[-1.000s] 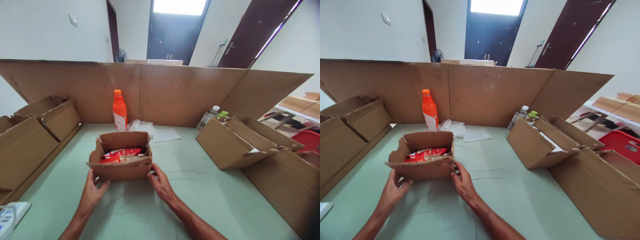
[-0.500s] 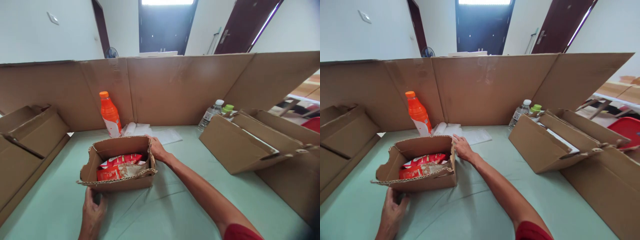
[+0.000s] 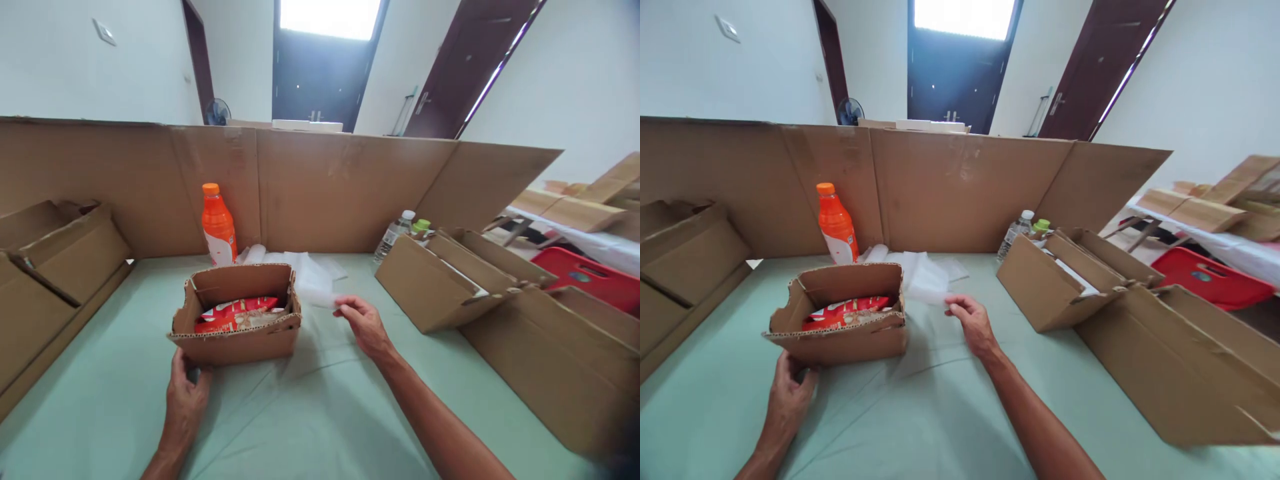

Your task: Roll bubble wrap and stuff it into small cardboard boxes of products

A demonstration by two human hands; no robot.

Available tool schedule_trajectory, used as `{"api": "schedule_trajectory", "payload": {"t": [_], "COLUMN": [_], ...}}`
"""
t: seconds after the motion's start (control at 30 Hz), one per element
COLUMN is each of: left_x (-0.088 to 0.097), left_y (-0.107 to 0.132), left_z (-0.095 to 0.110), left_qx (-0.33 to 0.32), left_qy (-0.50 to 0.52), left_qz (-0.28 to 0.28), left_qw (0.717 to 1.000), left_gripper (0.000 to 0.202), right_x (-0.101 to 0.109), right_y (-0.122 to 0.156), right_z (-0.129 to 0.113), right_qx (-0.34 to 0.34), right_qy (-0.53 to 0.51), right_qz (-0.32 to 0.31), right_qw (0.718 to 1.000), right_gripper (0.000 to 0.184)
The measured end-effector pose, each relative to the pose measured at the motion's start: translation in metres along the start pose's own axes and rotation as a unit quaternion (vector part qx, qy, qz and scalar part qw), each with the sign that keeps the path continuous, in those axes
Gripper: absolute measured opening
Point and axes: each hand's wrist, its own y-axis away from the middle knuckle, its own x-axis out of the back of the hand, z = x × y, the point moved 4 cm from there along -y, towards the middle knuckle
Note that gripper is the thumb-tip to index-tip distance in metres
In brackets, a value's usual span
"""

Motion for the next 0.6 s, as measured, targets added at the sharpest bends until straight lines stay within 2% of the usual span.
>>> {"api": "schedule_trajectory", "payload": {"t": [0.1, 0.2, 0.27, 0.37, 0.43, 0.53, 0.6], "left_x": [0.000, 0.005, 0.013, 0.025, 0.022, -0.002, -0.021], "left_y": [-0.002, 0.002, 0.014, 0.050, 0.081, 0.125, 0.144], "left_z": [0.004, 0.017, 0.032, 0.058, 0.072, 0.080, 0.080], "left_qx": [0.013, 0.003, -0.035, -0.126, -0.197, -0.272, -0.286], "left_qy": [-0.013, -0.029, -0.059, -0.118, -0.145, -0.160, -0.159], "left_qz": [-0.004, -0.003, 0.022, 0.060, 0.006, -0.176, -0.258], "left_qw": [1.000, 1.000, 0.997, 0.983, 0.970, 0.932, 0.909], "left_gripper": [0.074, 0.077, 0.078, 0.077, 0.068, 0.061, 0.069], "right_x": [0.008, 0.007, 0.003, -0.004, -0.008, -0.013, -0.015], "right_y": [0.054, 0.095, 0.116, 0.137, 0.146, 0.154, 0.159], "right_z": [0.002, 0.002, 0.003, 0.004, 0.005, 0.008, 0.008], "right_qx": [-0.052, -0.105, -0.138, -0.157, -0.154, -0.148, -0.145], "right_qy": [-0.038, -0.062, -0.069, -0.053, -0.043, -0.045, -0.048], "right_qz": [-0.008, -0.044, -0.085, -0.143, -0.160, -0.170, -0.185], "right_qw": [0.998, 0.992, 0.984, 0.976, 0.974, 0.973, 0.971], "right_gripper": [0.036, 0.034, 0.031, 0.031, 0.032, 0.031, 0.029]}}
